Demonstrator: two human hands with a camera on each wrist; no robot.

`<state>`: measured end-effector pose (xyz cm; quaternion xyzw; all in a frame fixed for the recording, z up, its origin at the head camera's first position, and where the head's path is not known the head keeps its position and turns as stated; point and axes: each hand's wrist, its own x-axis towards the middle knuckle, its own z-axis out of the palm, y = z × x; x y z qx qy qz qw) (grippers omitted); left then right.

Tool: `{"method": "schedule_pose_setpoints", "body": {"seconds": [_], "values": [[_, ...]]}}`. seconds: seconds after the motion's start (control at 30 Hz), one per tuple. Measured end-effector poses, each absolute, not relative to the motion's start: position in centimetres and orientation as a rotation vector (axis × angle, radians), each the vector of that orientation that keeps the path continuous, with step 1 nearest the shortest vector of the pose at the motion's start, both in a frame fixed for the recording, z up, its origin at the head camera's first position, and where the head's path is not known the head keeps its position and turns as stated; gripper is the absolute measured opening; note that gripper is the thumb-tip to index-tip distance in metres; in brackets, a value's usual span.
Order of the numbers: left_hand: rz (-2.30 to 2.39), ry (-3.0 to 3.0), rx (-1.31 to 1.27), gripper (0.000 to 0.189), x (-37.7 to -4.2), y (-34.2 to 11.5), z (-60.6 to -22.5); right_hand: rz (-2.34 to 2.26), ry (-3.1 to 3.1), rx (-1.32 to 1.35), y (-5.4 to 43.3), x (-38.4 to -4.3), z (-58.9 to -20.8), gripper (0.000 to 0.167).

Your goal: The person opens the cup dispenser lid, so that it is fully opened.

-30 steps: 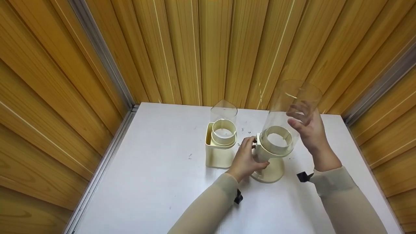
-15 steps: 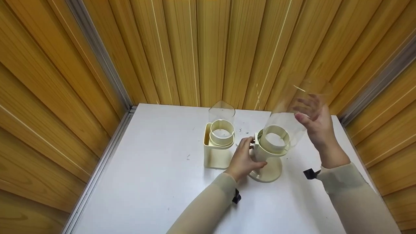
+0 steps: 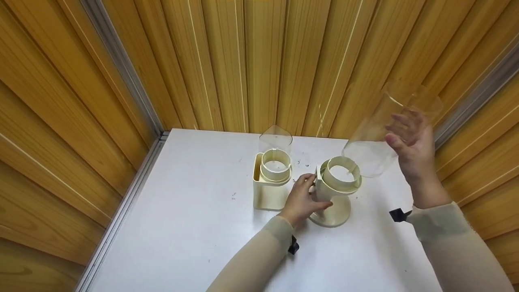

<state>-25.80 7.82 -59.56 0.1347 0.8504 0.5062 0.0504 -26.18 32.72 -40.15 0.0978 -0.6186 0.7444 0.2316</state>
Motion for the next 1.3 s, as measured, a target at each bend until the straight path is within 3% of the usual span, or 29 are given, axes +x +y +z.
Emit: {"method": "schedule_pose_setpoints", "body": {"seconds": [0.5, 1.0, 1.3], "values": [[1.535, 2.586, 0.47, 0.105, -25.7, 7.6, -59.8, 1.999, -1.634, 0.147, 34.8, -27.9, -41.5, 0.076], [1.65, 2.472, 0.411, 0.105, -25.7, 7.9, -60.2, 1.93, -1.817, -0.205, 38.2, -29.4, -44.2, 0.105], [1.813, 2.343, 0.31, 0.096, -25.9, 7.8, -60.2, 1.91, -1.848, -0.299, 39.4, -30.4, -45.8, 0.107]]}}
